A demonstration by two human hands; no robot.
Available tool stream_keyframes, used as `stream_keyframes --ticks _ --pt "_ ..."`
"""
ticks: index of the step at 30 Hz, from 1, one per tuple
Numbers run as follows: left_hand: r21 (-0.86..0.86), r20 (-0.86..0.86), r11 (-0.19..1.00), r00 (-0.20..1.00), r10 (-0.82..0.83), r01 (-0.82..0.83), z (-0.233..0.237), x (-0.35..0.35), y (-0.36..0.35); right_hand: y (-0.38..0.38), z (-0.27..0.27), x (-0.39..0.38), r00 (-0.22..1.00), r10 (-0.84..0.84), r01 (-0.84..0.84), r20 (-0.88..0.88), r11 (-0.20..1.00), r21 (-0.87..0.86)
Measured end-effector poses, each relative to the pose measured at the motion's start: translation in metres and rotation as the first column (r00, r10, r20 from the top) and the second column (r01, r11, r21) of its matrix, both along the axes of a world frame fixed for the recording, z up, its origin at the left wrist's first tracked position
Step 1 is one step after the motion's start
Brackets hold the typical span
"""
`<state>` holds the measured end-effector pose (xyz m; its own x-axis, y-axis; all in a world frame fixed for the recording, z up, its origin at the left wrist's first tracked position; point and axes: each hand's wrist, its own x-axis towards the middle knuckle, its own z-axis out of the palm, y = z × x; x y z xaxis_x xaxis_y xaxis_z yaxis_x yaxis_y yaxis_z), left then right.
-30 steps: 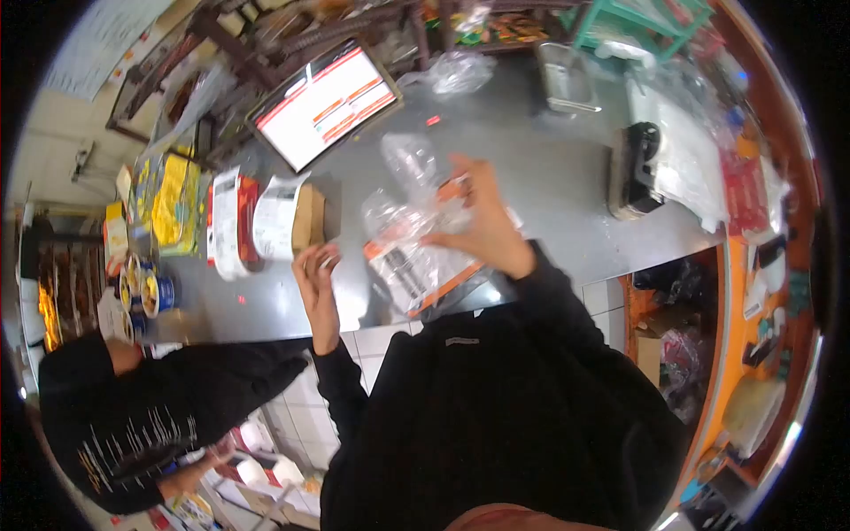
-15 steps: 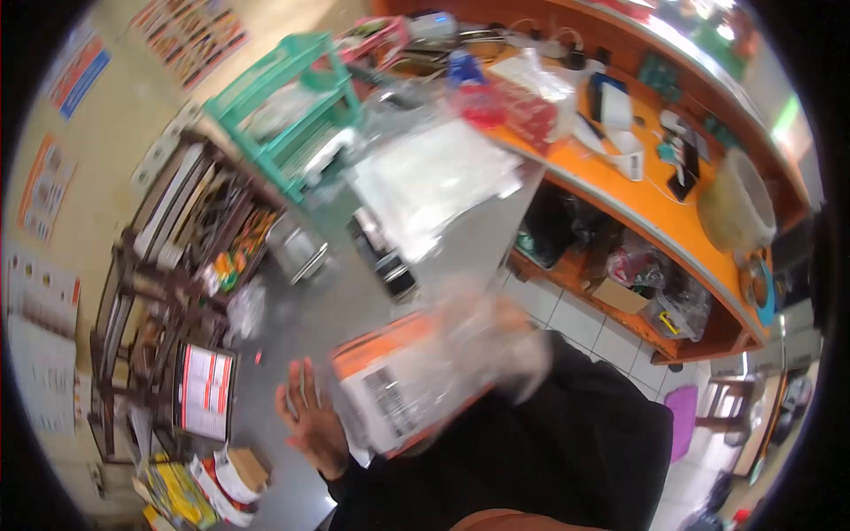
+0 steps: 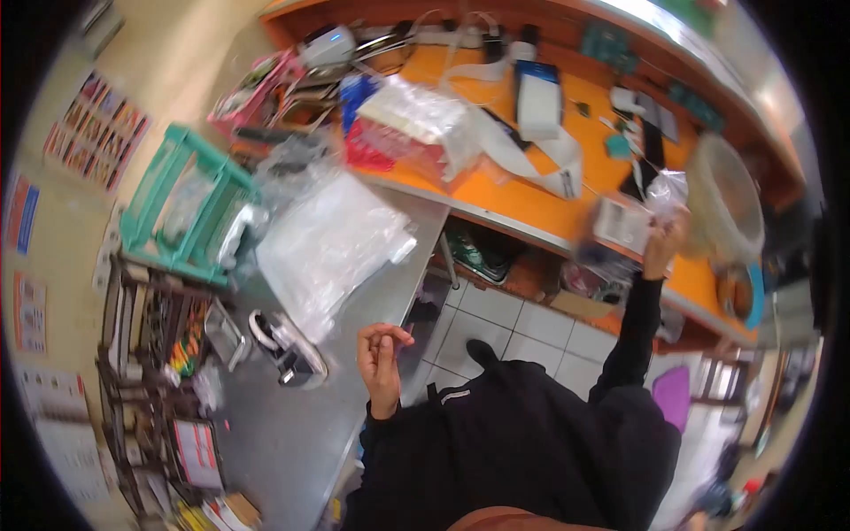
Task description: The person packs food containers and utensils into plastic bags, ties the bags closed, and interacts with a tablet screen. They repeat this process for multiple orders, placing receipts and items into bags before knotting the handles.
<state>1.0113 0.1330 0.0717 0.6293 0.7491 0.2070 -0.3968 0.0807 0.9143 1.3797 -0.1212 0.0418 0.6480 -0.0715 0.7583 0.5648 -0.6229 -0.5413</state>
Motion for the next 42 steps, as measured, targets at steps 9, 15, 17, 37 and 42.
stream_keyframes --ticks 9,15,17,37,42 --pt "-0.087 -0.249 0.933 0.914 0.319 -0.349 -0.024 -0.047 -0.035 0.291 0.0 -0.149 -0.088 0.92 -0.994 -0.382 -0.057 0.09" --pt "-0.047 -0.35 0.762 0.725 0.593 -0.646 -0.039 -0.119 -0.065 0.484 -0.109 -0.212 0.02 0.879 -0.658 -0.476 -0.347 -0.668" --pt "-0.054 -0.342 0.668 0.642 0.686 -0.742 -0.049 -0.141 -0.077 0.5 -0.09 -0.206 0.044 0.788 -0.42 -0.614 -0.543 -0.727" --pt "-0.019 -0.087 0.621 0.62 0.78 -0.784 -0.05 -0.168 -0.123 0.58 -0.015 -0.138 -0.041 0.985 -0.618 -0.168 -0.157 -0.77" --pt "0.682 0.273 0.176 0.47 0.839 -0.71 0.003 -0.169 -0.048 0.537 0.111 -0.139 0.25 0.953 -0.719 0.169 0.3 -0.627"
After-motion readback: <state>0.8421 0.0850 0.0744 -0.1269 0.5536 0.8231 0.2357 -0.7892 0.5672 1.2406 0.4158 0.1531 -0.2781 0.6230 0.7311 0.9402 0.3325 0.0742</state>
